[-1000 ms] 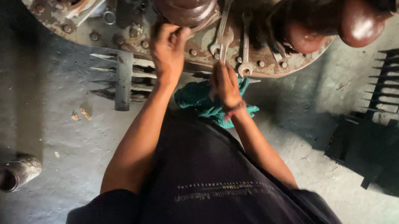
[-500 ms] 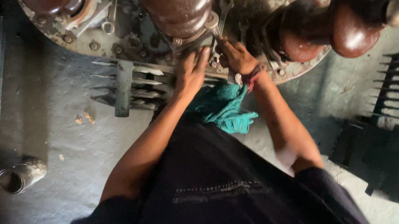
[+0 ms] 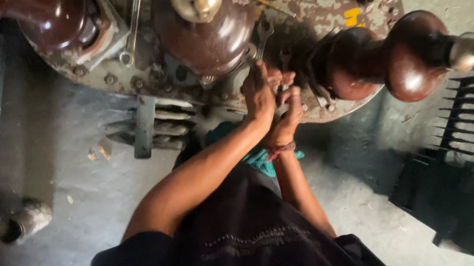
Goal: The person uses a wrench to tighten bolts on a large electrical insulator assembly. They repeatedly adjust the wrench and rotate the insulator to access different bolts.
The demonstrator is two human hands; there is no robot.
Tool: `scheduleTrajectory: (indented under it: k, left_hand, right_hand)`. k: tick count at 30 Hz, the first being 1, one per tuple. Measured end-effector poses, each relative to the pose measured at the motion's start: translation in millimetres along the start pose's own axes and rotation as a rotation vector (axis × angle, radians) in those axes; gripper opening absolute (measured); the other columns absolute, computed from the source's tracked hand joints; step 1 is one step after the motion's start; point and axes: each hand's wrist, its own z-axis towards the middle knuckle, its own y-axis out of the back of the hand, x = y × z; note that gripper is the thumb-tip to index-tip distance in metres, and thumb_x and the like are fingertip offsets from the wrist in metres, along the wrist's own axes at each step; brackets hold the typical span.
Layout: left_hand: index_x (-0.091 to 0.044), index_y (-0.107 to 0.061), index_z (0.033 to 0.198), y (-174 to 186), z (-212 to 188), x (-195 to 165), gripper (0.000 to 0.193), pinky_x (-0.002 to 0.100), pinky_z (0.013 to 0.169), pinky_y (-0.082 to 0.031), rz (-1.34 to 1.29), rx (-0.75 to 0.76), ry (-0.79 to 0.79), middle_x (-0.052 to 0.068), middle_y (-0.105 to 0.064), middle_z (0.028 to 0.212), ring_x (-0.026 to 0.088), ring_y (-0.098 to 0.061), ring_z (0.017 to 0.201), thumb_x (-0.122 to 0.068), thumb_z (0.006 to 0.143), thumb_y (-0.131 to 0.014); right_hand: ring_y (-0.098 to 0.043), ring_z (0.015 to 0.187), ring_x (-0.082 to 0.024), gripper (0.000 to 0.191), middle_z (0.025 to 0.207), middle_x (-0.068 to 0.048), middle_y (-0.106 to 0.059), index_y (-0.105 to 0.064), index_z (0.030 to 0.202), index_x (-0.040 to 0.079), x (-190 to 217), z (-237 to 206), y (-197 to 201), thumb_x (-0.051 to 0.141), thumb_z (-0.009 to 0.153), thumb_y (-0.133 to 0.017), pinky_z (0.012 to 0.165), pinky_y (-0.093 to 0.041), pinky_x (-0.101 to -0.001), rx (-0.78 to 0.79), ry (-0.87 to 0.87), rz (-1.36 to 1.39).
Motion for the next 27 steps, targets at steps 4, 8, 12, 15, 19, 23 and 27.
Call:
scheduleTrajectory:
  k: [4,8,12,15,19,23,27]
  left_hand:
    - [0.001,-0.066,0.098,10,8,-11,0.070,0.038,0.062,-0.059,-0.146,0.091,0.362,0.016,-0.078,0.095,0.021,-0.074,0.081,-0.063,0.099,-0.037]
    - [0.001,-0.069,0.113,27,10,-32,0.065,0.035,0.086,-0.057,0.165,0.213,0.246,0.014,-0.079,0.103,0.022,-0.073,0.095,-0.059,0.101,-0.045]
    - [-0.003,-0.070,0.115,48,4,-57,0.059,0.035,0.089,-0.055,0.351,0.368,0.126,0.007,-0.077,0.107,0.020,-0.071,0.101,-0.054,0.105,-0.042]
    - [-0.002,-0.071,0.112,76,-10,-78,0.049,0.036,0.087,-0.054,0.602,0.403,-0.011,0.008,-0.074,0.100,0.022,-0.068,0.093,-0.044,0.110,-0.045]
    - [-0.002,-0.070,0.111,134,-40,-103,0.033,0.030,0.079,-0.053,0.501,0.471,-0.082,0.005,-0.074,0.097,0.014,-0.068,0.086,-0.028,0.111,-0.050]
    - [0.000,-0.070,0.111,188,-64,-121,0.032,0.023,0.067,-0.050,0.460,0.403,0.083,0.005,-0.068,0.085,0.007,-0.057,0.071,-0.025,0.111,-0.051]
    - [0.000,-0.069,0.112,206,-68,-134,0.032,0.022,0.062,-0.047,0.580,0.246,0.056,0.004,-0.069,0.082,0.007,-0.056,0.067,-0.024,0.111,-0.049]
  right_hand:
    - [-0.064,0.108,-0.023,0.046,0.113,-0.012,-0.069,-0.057,0.089,0.006,9,-13,-34,0.050,0.100,-0.047,0.102,-0.046,-0.0395,-0.216,-0.040,0.477]
    - [-0.060,0.097,-0.022,0.050,0.097,-0.009,-0.063,-0.055,0.085,0.005,-7,-9,-45,0.052,0.101,-0.046,0.104,-0.042,-0.0407,-0.407,0.015,0.533]
    - [-0.051,0.080,-0.018,0.051,0.081,-0.005,-0.055,-0.046,0.074,0.017,-15,2,-28,0.053,0.110,-0.052,0.079,-0.042,-0.0321,-0.276,-0.023,0.571]
    - [-0.042,0.063,-0.010,0.034,0.072,0.003,-0.048,-0.049,0.082,0.023,-3,9,-17,0.047,0.105,-0.055,0.051,-0.032,-0.0269,-0.462,-0.121,0.348]
    - [-0.054,0.067,-0.011,0.027,0.080,0.006,-0.062,-0.061,0.092,0.022,26,44,-7,0.044,0.096,-0.046,0.054,-0.039,-0.0287,-0.579,-0.281,0.308]
    - [-0.043,0.068,-0.010,0.022,0.073,0.007,-0.042,-0.056,0.097,0.022,36,84,0,0.040,0.106,-0.066,0.059,-0.035,-0.0293,-0.148,-0.158,0.396]
    - [-0.045,0.062,-0.012,0.029,0.070,0.004,-0.044,-0.060,0.101,0.018,24,100,-16,0.047,0.102,-0.060,0.055,-0.039,-0.0305,-0.510,-0.052,0.644]
